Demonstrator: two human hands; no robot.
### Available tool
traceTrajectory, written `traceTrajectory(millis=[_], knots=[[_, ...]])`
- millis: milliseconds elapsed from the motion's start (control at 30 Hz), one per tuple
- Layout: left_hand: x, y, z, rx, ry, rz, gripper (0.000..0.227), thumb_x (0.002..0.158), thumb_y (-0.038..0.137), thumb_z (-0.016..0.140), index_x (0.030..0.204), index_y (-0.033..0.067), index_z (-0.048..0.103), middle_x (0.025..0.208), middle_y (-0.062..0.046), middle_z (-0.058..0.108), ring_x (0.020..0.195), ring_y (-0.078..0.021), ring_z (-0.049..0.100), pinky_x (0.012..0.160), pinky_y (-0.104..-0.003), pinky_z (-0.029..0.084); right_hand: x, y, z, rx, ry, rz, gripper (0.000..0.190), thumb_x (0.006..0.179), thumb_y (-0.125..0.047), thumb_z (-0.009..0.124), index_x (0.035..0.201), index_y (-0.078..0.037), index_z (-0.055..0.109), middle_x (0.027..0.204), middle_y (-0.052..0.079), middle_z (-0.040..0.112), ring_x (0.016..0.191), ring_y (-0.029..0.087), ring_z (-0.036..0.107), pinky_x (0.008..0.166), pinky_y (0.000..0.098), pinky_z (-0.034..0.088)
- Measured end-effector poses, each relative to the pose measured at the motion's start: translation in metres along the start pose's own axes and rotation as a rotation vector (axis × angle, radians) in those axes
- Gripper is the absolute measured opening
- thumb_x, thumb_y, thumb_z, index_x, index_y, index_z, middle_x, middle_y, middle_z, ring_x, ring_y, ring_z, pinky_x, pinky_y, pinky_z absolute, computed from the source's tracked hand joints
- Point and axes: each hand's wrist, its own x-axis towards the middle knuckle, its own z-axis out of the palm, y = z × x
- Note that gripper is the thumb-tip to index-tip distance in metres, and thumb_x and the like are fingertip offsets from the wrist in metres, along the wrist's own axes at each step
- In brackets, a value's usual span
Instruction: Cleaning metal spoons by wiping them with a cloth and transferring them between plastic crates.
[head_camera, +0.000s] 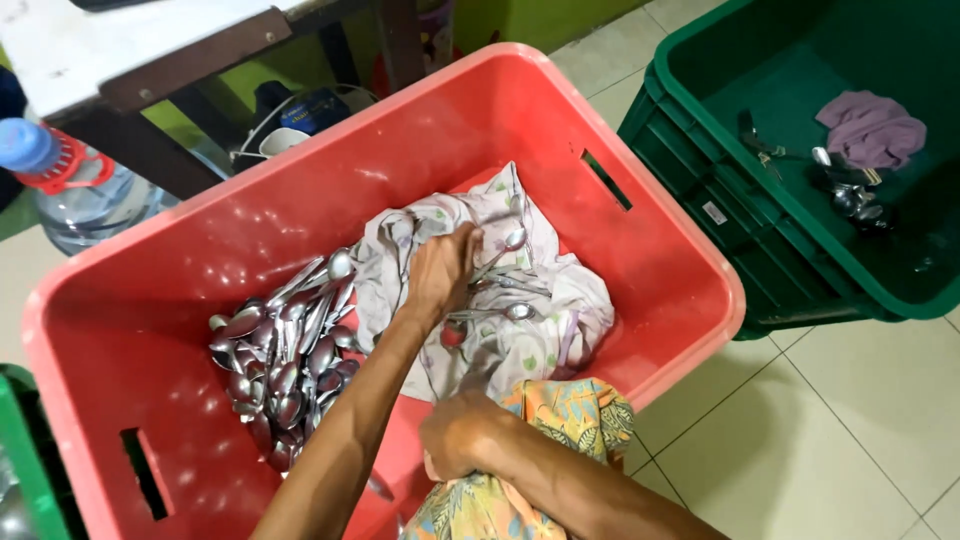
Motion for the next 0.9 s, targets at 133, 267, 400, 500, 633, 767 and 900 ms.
traceTrajectory(millis=[133, 267, 400, 500, 633, 767, 900], knots=[[0.001, -0.032, 0.010, -0.204, 0.000, -0.231, 0.035, 0.101, 0.028, 0.047, 0.088, 0.0096, 0.074, 0.080, -0.013, 0.073, 0.073, -0.0350, 0.068, 0.073, -0.046, 0.052, -0.007, -0.001, -0.025, 0.035, 0.113, 0.028, 0.028, 0.081, -0.026, 0.058, 0.084, -0.005, 0.077, 0.090, 0.018, 0.075, 0.070, 0.044, 0.064, 0.069, 0.0582, 0.046], [-0.042, -0.032, -0.004, -0.840, -0.124, -0.595, 0.034, 0.104, 0.020, 0.040, 0.094, 0.0014, 0.067, 0.058, -0.007, 0.051, 0.046, -0.0158, 0.047, 0.038, -0.030, 0.037, -0.025, -0.004, -0.053, 0.335, 0.266, 0.265, 0.024, 0.089, -0.021, 0.064, 0.099, -0.007, 0.080, 0.101, 0.019, 0.076, 0.101, 0.041, 0.069, 0.097, 0.0618, 0.045], [-0.102, 0.025, -0.064, -0.724, 0.095, -0.537, 0.041, 0.106, 0.021, 0.044, 0.093, -0.0070, 0.071, 0.070, -0.021, 0.062, 0.075, -0.0322, 0.059, 0.075, -0.050, 0.051, -0.027, 0.007, -0.046, 0.551, 0.743, 0.366, 0.039, 0.083, -0.007, 0.068, 0.121, 0.000, 0.071, 0.110, 0.026, 0.074, 0.115, 0.044, 0.068, 0.099, 0.0552, 0.055], [-0.116, 0.002, -0.048, -0.692, 0.154, -0.447, 0.035, 0.103, 0.012, 0.042, 0.096, 0.0012, 0.075, 0.065, -0.013, 0.062, 0.071, -0.0281, 0.060, 0.074, -0.042, 0.052, -0.043, 0.018, -0.062, 0.563, 1.180, 0.415, 0.025, 0.089, -0.014, 0.069, 0.106, 0.004, 0.070, 0.090, 0.030, 0.074, 0.100, 0.050, 0.070, 0.084, 0.0621, 0.054], [-0.136, 0.007, -0.049, -0.603, 0.139, -0.511, 0.037, 0.106, 0.025, 0.042, 0.089, 0.0049, 0.068, 0.067, -0.015, 0.067, 0.077, -0.0364, 0.068, 0.080, -0.049, 0.053, -0.039, 0.042, -0.074, 0.605, 1.527, 0.360, 0.023, 0.090, -0.009, 0.063, 0.112, -0.005, 0.059, 0.099, 0.030, 0.071, 0.104, 0.052, 0.065, 0.085, 0.0643, 0.049], [-0.142, -0.009, -0.030, -0.625, -0.055, -0.485, 0.035, 0.104, 0.027, 0.043, 0.089, 0.0161, 0.073, 0.054, 0.000, 0.066, 0.059, -0.0184, 0.070, 0.065, -0.032, 0.056, -0.019, 0.044, -0.060, 0.213, 1.433, 0.069, 0.018, 0.089, -0.003, 0.062, 0.104, -0.010, 0.066, 0.091, 0.014, 0.069, 0.092, 0.039, 0.071, 0.078, 0.0451, 0.058], [-0.145, 0.013, -0.055, -0.632, -0.025, -0.515, 0.037, 0.104, 0.026, 0.041, 0.090, 0.0127, 0.073, 0.061, -0.008, 0.068, 0.066, -0.0252, 0.069, 0.067, -0.040, 0.055, -0.028, 0.019, -0.063, 0.088, 1.195, -0.065, 0.014, 0.095, -0.018, 0.062, 0.096, -0.008, 0.071, 0.093, 0.013, 0.064, 0.090, 0.040, 0.070, 0.074, 0.0442, 0.059]])
